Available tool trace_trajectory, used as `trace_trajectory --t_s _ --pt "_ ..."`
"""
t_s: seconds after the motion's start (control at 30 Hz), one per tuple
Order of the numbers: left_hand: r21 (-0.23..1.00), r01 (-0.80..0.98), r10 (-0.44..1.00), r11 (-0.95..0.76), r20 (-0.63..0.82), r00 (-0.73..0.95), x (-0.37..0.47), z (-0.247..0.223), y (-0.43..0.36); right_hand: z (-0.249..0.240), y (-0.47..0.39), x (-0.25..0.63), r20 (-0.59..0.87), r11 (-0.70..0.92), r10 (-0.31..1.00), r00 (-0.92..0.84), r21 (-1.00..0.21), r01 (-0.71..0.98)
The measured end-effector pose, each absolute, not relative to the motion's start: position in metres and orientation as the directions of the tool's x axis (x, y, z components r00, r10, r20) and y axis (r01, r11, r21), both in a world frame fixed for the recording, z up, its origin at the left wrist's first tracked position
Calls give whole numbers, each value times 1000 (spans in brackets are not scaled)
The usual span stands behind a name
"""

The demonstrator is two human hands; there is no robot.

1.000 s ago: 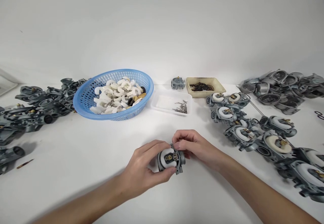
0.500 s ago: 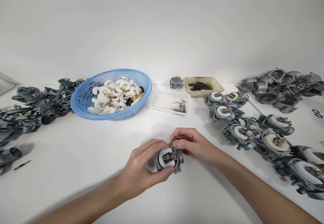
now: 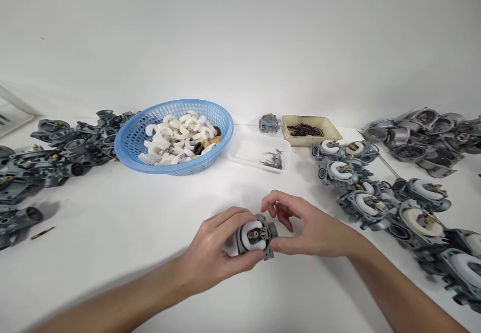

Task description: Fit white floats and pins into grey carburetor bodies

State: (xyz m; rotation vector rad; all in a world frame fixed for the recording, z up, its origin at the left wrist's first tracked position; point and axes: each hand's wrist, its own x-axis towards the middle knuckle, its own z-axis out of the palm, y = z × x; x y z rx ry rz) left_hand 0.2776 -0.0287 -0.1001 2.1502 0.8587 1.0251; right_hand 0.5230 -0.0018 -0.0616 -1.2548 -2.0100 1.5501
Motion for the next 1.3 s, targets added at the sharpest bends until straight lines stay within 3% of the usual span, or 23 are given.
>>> trace_trajectory --t_s 0.3,0.5,0.73,0.87,1.3 --pt "749 294 758 -594 399 515 276 -98 -30 -64 -3 519 -209 58 800 -563 -906 419" --pt "738 421 796 -527 255 549 272 -100 -31 -64 -3 518 -212 44 802 -558 -911 410" --pt "670 431 761 -605 324 562 264 -104 -26 -67 -3 517 -129 112 801 -585 -927 359" --pt "639 419 733 -645 360 578 263 -104 -25 -65 -4 517 -165 88 797 -581 -920 383" --pt "623 421 707 -659 321 631 259 -100 -20 -71 -8 510 -104 130 809 -579 -928 348"
